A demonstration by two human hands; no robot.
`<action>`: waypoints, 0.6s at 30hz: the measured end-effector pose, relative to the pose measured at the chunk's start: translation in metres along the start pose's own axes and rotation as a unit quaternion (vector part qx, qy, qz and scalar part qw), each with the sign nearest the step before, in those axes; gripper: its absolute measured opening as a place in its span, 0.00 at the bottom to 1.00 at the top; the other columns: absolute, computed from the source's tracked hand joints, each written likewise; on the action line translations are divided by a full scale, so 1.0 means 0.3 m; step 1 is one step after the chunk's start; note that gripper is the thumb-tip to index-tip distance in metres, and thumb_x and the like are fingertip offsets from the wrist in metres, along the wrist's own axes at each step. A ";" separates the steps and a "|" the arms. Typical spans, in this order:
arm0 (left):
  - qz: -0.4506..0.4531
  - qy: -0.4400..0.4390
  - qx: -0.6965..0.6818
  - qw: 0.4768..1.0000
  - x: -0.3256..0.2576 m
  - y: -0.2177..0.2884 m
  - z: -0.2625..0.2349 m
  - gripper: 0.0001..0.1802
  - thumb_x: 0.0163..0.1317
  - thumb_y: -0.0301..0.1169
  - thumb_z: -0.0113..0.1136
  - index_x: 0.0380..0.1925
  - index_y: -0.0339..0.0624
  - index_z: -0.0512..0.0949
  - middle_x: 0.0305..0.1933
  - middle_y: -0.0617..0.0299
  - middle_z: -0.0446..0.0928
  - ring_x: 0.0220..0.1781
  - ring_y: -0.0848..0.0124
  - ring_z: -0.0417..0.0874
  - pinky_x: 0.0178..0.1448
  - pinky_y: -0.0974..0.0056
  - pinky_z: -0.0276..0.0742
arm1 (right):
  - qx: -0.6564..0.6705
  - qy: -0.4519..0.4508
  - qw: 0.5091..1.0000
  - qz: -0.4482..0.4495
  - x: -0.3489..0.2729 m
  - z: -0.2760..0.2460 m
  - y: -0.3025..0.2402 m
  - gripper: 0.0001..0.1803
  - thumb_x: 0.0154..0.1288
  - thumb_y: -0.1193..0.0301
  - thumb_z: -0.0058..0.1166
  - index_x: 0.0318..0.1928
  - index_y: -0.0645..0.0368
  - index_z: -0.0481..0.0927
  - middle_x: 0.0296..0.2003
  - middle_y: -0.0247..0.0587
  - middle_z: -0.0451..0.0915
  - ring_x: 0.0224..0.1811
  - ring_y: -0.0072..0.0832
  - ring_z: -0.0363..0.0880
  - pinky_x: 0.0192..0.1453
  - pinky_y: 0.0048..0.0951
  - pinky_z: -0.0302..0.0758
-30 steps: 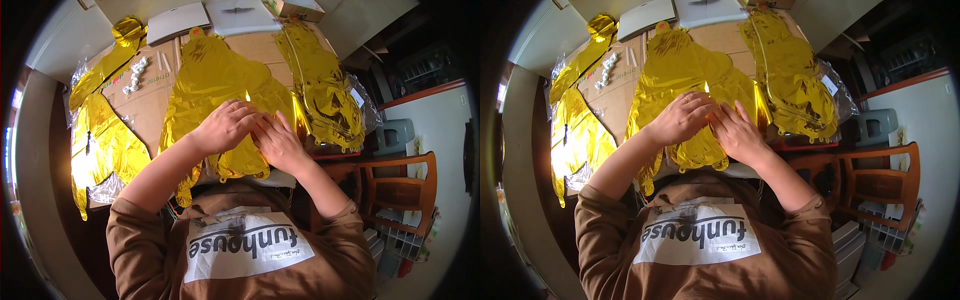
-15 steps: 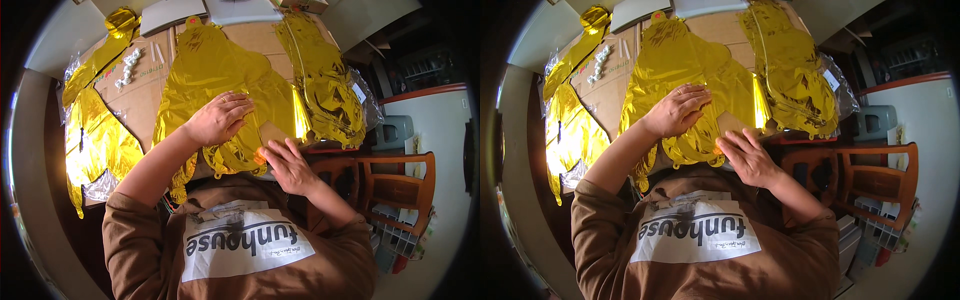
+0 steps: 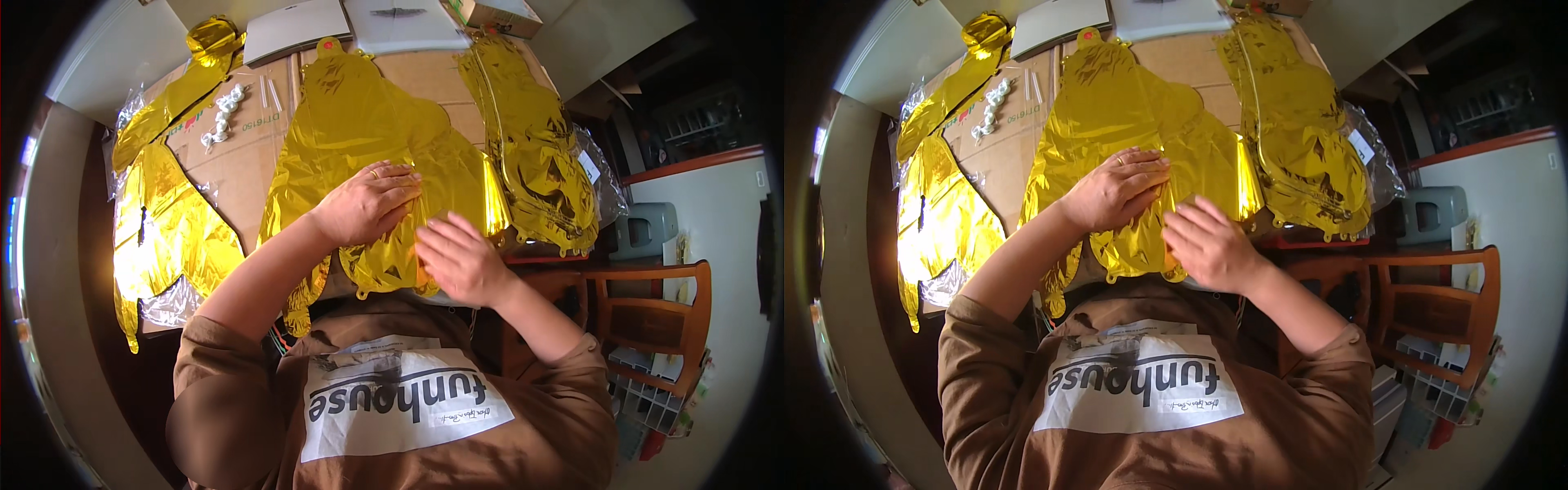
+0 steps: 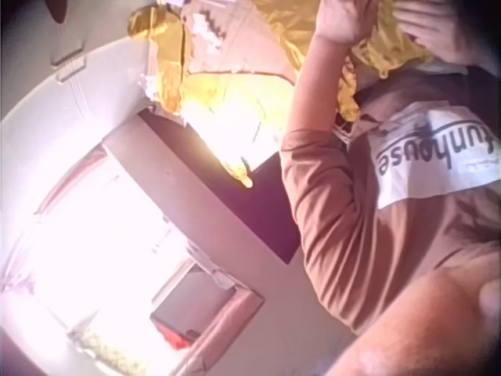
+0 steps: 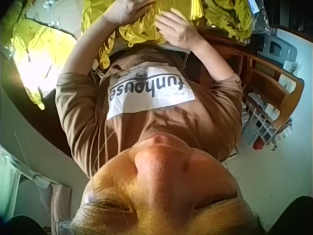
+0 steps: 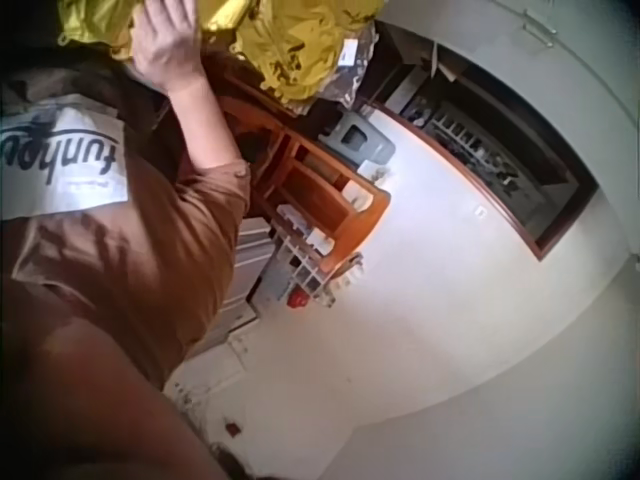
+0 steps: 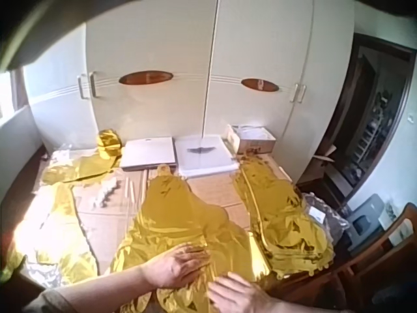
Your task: Folding and packaging gold foil balloons on a cardboard workspace.
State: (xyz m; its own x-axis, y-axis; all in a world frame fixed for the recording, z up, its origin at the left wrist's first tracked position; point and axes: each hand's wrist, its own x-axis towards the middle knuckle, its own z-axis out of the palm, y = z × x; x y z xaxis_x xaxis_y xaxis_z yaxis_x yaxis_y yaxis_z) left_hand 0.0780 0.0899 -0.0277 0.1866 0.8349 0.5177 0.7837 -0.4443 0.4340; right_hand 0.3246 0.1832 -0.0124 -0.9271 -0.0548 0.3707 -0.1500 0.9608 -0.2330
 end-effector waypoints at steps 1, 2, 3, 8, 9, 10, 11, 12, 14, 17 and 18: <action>0.000 0.003 0.003 1.000 -0.002 -0.002 0.003 0.17 0.62 0.26 0.66 0.51 0.32 0.82 0.56 0.47 0.83 0.63 0.50 0.81 0.69 0.51 0.75 | -0.005 -0.004 1.000 -0.011 -0.015 -0.006 -0.021 0.18 0.63 0.69 0.60 0.52 0.62 0.84 0.59 0.50 0.81 0.64 0.45 0.78 0.73 0.51 0.67; -0.001 0.004 0.002 1.000 -0.005 -0.004 0.006 0.17 0.62 0.25 0.66 0.51 0.32 0.82 0.56 0.47 0.83 0.63 0.50 0.81 0.69 0.51 0.75 | -0.009 -0.009 1.000 -0.021 -0.033 -0.016 -0.039 0.18 0.61 0.70 0.61 0.51 0.62 0.84 0.58 0.49 0.82 0.63 0.44 0.78 0.73 0.50 0.68; -0.003 0.005 0.001 1.000 -0.007 -0.001 0.006 0.17 0.62 0.25 0.66 0.51 0.32 0.82 0.56 0.47 0.83 0.63 0.51 0.81 0.69 0.51 0.75 | 0.002 -0.016 0.999 -0.033 -0.052 -0.028 -0.055 0.17 0.61 0.69 0.61 0.50 0.62 0.85 0.56 0.49 0.82 0.62 0.44 0.78 0.72 0.48 0.68; -0.015 -0.007 -0.005 1.000 -0.018 -0.005 0.003 0.18 0.62 0.25 0.66 0.52 0.33 0.82 0.57 0.49 0.83 0.65 0.51 0.80 0.70 0.51 0.74 | 0.222 0.057 0.973 -0.021 -0.023 -0.114 0.007 0.10 0.59 0.75 0.61 0.42 0.61 0.86 0.45 0.44 0.86 0.48 0.40 0.85 0.56 0.39 0.80; -0.015 -0.005 -0.004 1.000 -0.022 -0.004 0.002 0.18 0.62 0.25 0.66 0.52 0.33 0.82 0.58 0.49 0.83 0.65 0.51 0.80 0.70 0.51 0.74 | 0.258 0.090 0.960 0.066 0.045 -0.153 0.045 0.07 0.61 0.79 0.59 0.40 0.61 0.84 0.40 0.42 0.87 0.40 0.37 0.87 0.47 0.34 0.83; -0.013 -0.007 -0.002 1.000 -0.022 -0.005 0.000 0.18 0.62 0.25 0.66 0.53 0.33 0.82 0.58 0.49 0.83 0.65 0.51 0.79 0.70 0.51 0.74 | 0.224 0.151 0.953 0.137 0.132 -0.171 0.097 0.05 0.65 0.76 0.60 0.41 0.61 0.85 0.38 0.43 0.87 0.37 0.34 0.86 0.46 0.32 0.83; -0.012 -0.006 0.001 1.000 -0.023 -0.002 -0.006 0.19 0.62 0.25 0.66 0.53 0.33 0.82 0.58 0.49 0.82 0.66 0.51 0.79 0.70 0.51 0.73 | 0.221 0.097 0.931 0.272 0.194 -0.194 0.180 0.08 0.68 0.70 0.62 0.44 0.61 0.85 0.40 0.45 0.87 0.38 0.32 0.87 0.46 0.31 0.83; -0.011 -0.009 -0.003 1.000 -0.019 -0.001 -0.005 0.19 0.62 0.25 0.66 0.53 0.34 0.82 0.59 0.49 0.82 0.66 0.51 0.79 0.70 0.51 0.73 | 0.247 0.083 0.907 0.330 0.268 -0.190 0.262 0.12 0.68 0.68 0.64 0.46 0.63 0.85 0.38 0.40 0.86 0.39 0.22 0.82 0.47 0.27 0.79; -0.005 -0.019 -0.014 1.000 -0.008 -0.009 -0.002 0.19 0.62 0.26 0.66 0.54 0.34 0.81 0.60 0.49 0.82 0.66 0.52 0.79 0.70 0.51 0.73 | 0.108 0.057 0.905 0.408 0.341 -0.116 0.470 0.19 0.64 0.62 0.69 0.46 0.65 0.84 0.39 0.44 0.86 0.39 0.27 0.83 0.48 0.29 0.80; -0.015 -0.028 -0.025 0.999 -0.014 -0.016 -0.006 0.19 0.63 0.27 0.66 0.54 0.35 0.82 0.61 0.50 0.81 0.67 0.52 0.78 0.71 0.51 0.73 | -0.026 -0.037 0.913 0.407 0.454 -0.064 0.528 0.27 0.54 0.55 0.75 0.44 0.65 0.86 0.37 0.54 0.88 0.43 0.43 0.88 0.53 0.38 0.81; -0.017 -0.027 -0.023 0.999 -0.018 -0.014 -0.008 0.19 0.63 0.27 0.66 0.54 0.35 0.82 0.61 0.51 0.81 0.67 0.53 0.78 0.71 0.51 0.72 | -0.003 -0.069 0.906 0.418 0.476 -0.055 0.535 0.27 0.52 0.55 0.75 0.43 0.65 0.87 0.37 0.55 0.88 0.43 0.44 0.88 0.53 0.38 0.81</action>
State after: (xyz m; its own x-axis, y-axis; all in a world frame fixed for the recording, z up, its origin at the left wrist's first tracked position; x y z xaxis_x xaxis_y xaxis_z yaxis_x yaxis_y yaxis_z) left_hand 0.0723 0.0865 -0.0306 0.1937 0.8655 0.4619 0.7625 -0.4291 0.4842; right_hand 0.1737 0.3340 0.0181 -0.7505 0.6591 -0.0480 0.6250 0.6843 -0.3757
